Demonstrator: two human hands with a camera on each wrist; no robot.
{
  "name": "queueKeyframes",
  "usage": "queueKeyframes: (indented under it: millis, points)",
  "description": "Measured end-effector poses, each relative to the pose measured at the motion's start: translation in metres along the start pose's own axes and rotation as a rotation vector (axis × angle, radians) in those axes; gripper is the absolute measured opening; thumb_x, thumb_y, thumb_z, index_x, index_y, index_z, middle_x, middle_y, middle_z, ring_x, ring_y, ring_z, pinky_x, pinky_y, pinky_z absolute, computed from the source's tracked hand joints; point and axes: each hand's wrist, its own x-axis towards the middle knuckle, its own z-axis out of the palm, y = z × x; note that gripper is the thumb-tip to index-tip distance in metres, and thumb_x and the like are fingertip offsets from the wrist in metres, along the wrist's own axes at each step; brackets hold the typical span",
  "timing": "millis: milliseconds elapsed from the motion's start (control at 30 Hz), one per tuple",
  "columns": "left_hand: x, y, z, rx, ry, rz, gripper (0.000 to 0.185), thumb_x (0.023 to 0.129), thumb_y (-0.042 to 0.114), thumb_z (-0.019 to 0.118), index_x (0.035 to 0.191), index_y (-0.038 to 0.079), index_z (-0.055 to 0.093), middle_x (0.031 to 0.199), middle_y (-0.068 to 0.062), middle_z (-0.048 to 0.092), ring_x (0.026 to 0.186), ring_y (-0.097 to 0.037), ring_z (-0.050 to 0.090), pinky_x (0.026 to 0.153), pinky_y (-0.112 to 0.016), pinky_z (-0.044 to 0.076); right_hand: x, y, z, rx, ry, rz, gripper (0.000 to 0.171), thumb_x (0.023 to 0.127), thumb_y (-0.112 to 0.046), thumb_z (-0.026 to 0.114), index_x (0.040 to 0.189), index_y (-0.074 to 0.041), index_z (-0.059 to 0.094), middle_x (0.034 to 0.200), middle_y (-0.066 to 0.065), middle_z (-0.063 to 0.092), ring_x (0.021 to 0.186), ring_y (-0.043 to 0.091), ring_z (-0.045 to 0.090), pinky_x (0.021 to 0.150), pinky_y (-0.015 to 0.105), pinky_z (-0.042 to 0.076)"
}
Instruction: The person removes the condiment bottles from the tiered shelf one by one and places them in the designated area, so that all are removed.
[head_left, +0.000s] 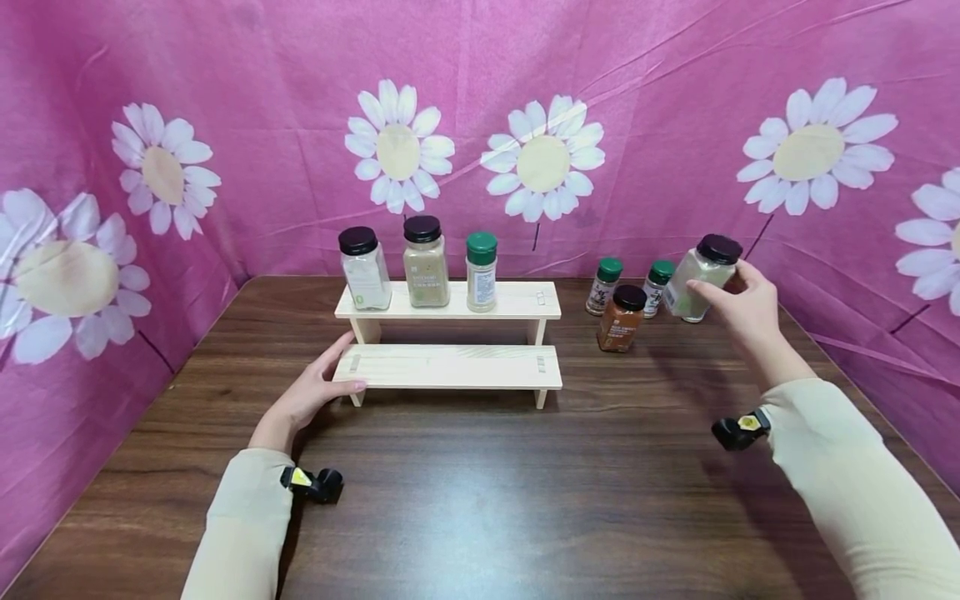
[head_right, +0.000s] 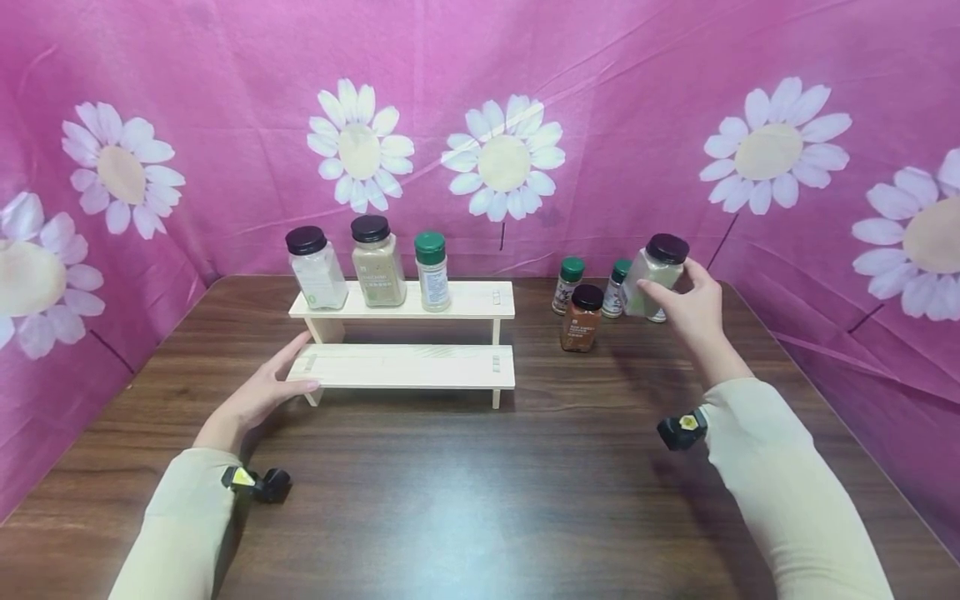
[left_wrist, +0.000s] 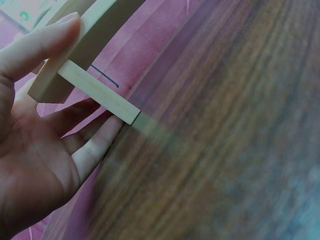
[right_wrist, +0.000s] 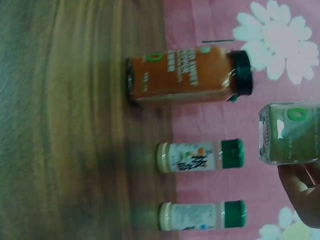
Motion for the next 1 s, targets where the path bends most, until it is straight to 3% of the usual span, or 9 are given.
queueKeyframes:
  millis: [200,467,633,833,1000]
  points:
    - [0.000,0.000,0.000,-0.003,0.002,-0.004,0.081,0.076,0.003,0.062,0.139,0.012,0.013,0.136,-0.015,0.020,0.113,-0.021,0.028,0.091,-0.022,0.022,0.001,0.024,0.001,0.112,-0.040,-0.008,0.036,0.071,-0.013,0.070,0.105,-0.010,0.058,0.081,-0.013,0.056,0.075,0.001,0.051,0.062,0.011,0.040]
    - [0.001,-0.001,-0.001,0.000,-0.003,-0.002,0.081,0.076,0.003,0.063,0.139,0.011,0.013,0.137,-0.015,0.020,0.114,-0.021,0.027,0.093,-0.026,0.020,-0.004,0.035,0.007,0.034,-0.049,0.040,0.031,0.073,-0.009,0.068,0.094,-0.026,0.054,0.075,-0.022,0.054,0.071,-0.004,0.049,0.060,0.009,0.039]
    - [0.002,0.000,-0.001,-0.005,-0.008,0.003,0.081,0.076,0.003,0.062,0.139,0.011,0.012,0.136,-0.015,0.020,0.113,-0.021,0.028,0.091,-0.022,0.022,-0.006,0.046,0.009,0.024,-0.065,0.041,0.030,0.073,-0.009,0.067,0.092,-0.027,0.053,0.074,-0.022,0.053,0.071,-0.004,0.048,0.059,0.009,0.038]
    - [0.001,0.000,-0.001,-0.017,-0.008,0.013,0.081,0.076,0.001,0.062,0.139,0.011,0.013,0.136,-0.015,0.020,0.112,-0.020,0.029,0.088,-0.016,0.024,-0.008,0.057,0.015,0.125,-0.051,0.050,0.031,0.072,-0.007,0.068,0.097,-0.022,0.057,0.079,-0.017,0.055,0.075,-0.001,0.049,0.062,0.010,0.039]
    - [0.001,-0.002,-0.001,-0.026,-0.009,0.014,0.080,0.076,0.000,0.061,0.139,0.011,0.013,0.135,-0.016,0.022,0.110,-0.018,0.032,0.088,-0.016,0.025,-0.008,0.073,0.018,0.128,-0.048,0.026,0.036,0.070,-0.012,0.070,0.104,-0.014,0.058,0.082,-0.015,0.056,0.076,-0.001,0.050,0.063,0.011,0.040]
